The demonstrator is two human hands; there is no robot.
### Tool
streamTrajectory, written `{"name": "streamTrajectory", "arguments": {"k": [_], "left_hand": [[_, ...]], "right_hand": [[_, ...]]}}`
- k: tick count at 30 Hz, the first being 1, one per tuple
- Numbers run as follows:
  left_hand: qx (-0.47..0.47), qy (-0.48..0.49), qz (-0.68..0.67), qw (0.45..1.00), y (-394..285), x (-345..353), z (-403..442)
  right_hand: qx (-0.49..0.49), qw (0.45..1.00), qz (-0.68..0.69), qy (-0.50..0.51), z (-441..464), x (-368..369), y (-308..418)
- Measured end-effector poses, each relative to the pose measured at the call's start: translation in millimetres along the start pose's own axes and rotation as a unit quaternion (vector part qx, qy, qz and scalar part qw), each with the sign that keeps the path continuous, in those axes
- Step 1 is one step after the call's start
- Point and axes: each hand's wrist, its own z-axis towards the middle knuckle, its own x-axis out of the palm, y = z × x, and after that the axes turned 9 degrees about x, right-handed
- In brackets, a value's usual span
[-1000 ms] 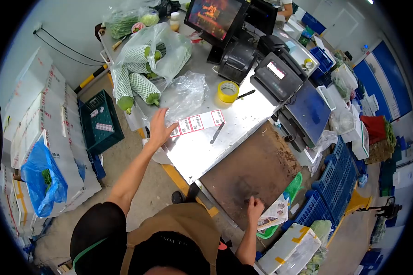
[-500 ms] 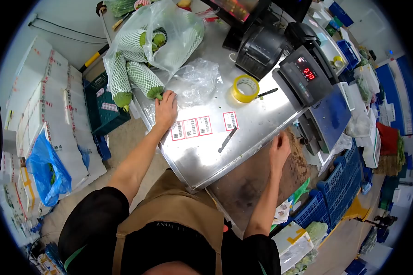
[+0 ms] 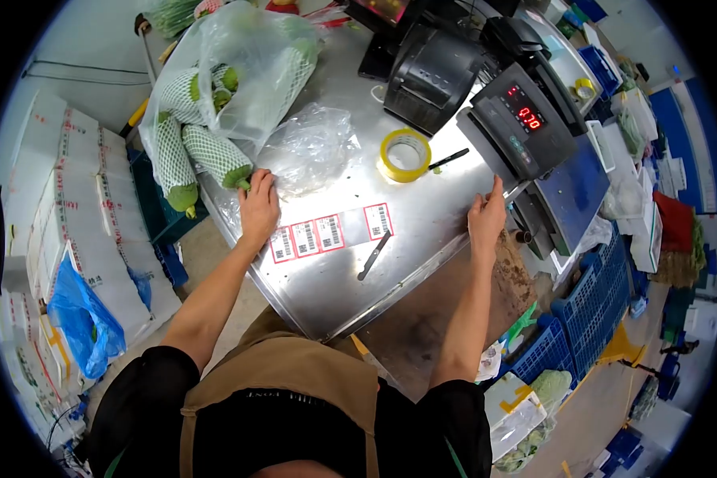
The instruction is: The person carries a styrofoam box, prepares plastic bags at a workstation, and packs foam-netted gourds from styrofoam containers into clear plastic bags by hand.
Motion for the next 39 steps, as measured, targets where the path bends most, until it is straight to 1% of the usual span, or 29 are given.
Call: {"name": "streamTrajectory", "arguments": {"k": [7,8,10,12,14,16,17,24,27,33,36,39], "left_hand": [[-0.009,0.007,-0.003,1.000,-4.3,-3.2,3.3],[-0.012,0.009,-0.016,1.000,-1.5,-0.8,1.1],[0.003,-0.004,0.008,1.000,13.9,18.9,-7.1],[-0.009,-0.005,0.001,1.000,9.2,16.4,-5.6],[-0.017,0.000,-0.005,1.000,-1.0,5.4,-0.6],[-0.006,0.002,0.011,1.000,-2.5,1.4,0.0],[-0.004,0.003,-0.003,1.000,-2.6,0.5,0.5],[0.010,-0.003,-0.002,1.000,-5.3,-2.3,2.6],[0.012,-0.008,-0.012,1.000,-7.5,-4.9,3.8],[0.010,-0.009,-0.010,1.000,-6.2,-2.9,2.7],[0.022,-0.017,-0.008,1.000,-4.4,-2.0,2.9],[0.019,-0.016,-0.008,1.000,-5.7,-3.9,3.2]], "right_hand": [[0.055,0.997,-0.039,0.040,11.3,8.9,-4.9],[0.061,0.997,-0.041,0.037,17.3,5.9,-1.2],[0.036,0.997,-0.068,-0.004,28.7,20.0,-19.8],[0.031,0.997,-0.067,-0.037,38.2,27.3,-29.7],[0.068,0.993,-0.094,-0.025,48.8,24.2,-23.1],[0.066,0.992,-0.098,-0.037,57.9,13.8,-10.8],[0.075,0.991,-0.105,-0.035,62.3,11.0,-7.8],[0.144,0.979,-0.145,-0.028,86.3,13.6,-14.5],[0.140,0.977,-0.156,-0.037,91.1,21.5,-28.8],[0.146,0.974,-0.172,-0.019,96.0,22.1,-30.1],[0.171,0.974,-0.150,-0.007,99.1,18.7,-24.6],[0.183,0.970,-0.159,0.001,98.7,18.0,-22.1]]}}
